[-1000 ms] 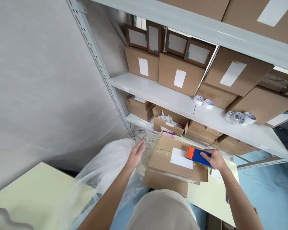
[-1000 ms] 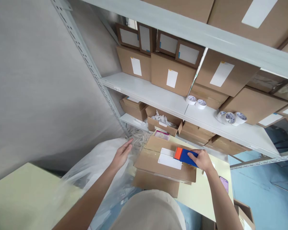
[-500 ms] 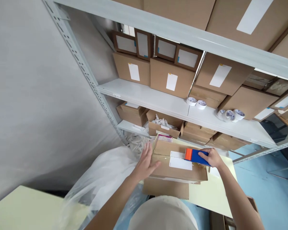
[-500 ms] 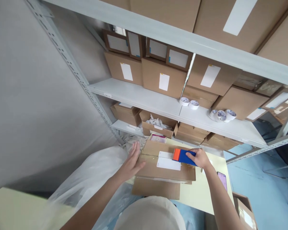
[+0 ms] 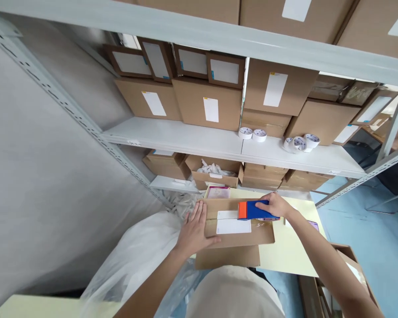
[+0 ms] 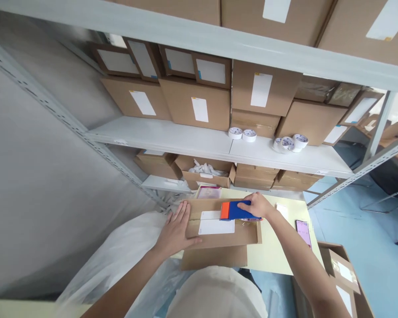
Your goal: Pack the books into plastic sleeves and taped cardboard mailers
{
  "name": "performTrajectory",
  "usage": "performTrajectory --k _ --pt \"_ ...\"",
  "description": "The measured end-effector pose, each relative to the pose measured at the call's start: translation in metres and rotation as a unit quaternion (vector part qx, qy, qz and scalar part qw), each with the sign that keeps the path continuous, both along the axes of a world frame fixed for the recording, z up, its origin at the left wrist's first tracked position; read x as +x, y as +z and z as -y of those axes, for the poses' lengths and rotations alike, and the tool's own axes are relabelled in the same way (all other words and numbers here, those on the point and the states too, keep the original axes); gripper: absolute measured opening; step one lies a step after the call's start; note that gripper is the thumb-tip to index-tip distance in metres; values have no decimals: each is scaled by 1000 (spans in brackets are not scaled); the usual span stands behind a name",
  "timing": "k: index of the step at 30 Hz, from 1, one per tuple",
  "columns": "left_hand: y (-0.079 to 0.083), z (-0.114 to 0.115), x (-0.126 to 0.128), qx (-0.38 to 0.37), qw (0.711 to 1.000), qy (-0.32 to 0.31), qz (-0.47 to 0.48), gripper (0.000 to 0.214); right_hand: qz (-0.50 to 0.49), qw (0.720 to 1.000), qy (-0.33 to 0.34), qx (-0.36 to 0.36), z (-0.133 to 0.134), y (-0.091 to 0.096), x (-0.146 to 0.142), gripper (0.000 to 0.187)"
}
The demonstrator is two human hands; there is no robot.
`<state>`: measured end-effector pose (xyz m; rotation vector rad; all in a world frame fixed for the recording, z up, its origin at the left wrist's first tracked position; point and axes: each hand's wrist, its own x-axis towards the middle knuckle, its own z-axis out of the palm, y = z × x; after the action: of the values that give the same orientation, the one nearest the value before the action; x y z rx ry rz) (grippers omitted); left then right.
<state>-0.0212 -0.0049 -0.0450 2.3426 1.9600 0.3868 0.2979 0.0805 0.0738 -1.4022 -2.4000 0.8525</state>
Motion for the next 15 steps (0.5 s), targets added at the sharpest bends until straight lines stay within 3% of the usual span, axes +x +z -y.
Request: performTrajectory --k 8,12,15 --pt "-4 -4 -5 -15 999 8 -35 130 22 1000 16 1 -4 8 4 45" --pt "-2 -6 -6 -38 998 0 -50 133 9 1000 21 -2 -14 10 48 41" --pt "0 -7 -7 -52 997 -7 -61 133 -18 999 21 -39 -22 -6 96 41"
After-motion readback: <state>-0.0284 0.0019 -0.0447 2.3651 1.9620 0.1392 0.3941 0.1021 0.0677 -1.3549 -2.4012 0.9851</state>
